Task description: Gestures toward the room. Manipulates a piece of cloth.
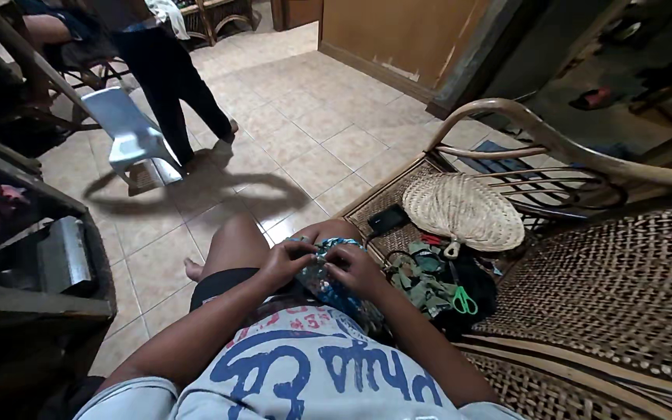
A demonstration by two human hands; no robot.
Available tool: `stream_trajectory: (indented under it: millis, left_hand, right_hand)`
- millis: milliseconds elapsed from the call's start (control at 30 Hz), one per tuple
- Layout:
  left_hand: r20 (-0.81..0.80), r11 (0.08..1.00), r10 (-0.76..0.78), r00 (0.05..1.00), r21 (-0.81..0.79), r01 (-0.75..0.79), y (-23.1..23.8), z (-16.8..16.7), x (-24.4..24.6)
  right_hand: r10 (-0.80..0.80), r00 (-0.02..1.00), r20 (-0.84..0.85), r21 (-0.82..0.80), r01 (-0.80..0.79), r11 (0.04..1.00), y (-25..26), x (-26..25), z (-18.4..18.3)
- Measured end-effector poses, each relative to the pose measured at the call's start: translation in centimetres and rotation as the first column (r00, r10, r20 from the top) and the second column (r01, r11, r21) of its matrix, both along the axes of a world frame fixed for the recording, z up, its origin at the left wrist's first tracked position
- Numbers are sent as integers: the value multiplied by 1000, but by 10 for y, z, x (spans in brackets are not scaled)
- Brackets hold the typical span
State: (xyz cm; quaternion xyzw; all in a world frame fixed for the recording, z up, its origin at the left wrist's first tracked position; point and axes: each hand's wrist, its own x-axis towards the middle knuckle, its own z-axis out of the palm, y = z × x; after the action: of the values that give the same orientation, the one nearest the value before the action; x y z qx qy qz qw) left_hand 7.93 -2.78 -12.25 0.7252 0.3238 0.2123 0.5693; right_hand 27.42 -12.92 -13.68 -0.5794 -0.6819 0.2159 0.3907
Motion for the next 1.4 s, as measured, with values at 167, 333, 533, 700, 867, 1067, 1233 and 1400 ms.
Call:
stream_trajectory:
  millis: [167,333,533,700,867,1067,1233,1400]
  left_hand:
    - [50,985,50,997,-168,-41,0,3,-2]
    - [33,983,-6,999,-185,12,-1,9,-4]
    - [33,1000,-18,999,-10,18,0,-1,-4]
    - [-24,999,-26,999,-37,25,0,3,-4]
    - [13,981,-46,999,-186,48,2,8,-7]
    - [-19,974,-87,996,-210,81,11,11,-11]
    - [-58,996,-86,995,-3,86,11,5,-12]
    - [-116,991,-117,986,49,124,11,11,-11]
  right_hand:
    - [1,999,-40,-46,-3,999,-1,3,2]
    - [1,998,-70,-66,-5,998,1,4,-2]
    - [21,998,-53,-114,-27,993,1,9,2]
    - [-9,1000,20,-123,11,992,2,17,3]
    - [44,999,-24,-155,-47,987,2,16,1]
    - [44,981,-188,-150,-73,986,5,18,-9]
    - [29,962,-273,-145,-71,987,5,14,-13]
    - [-57,985,-164,-69,46,997,12,9,-19]
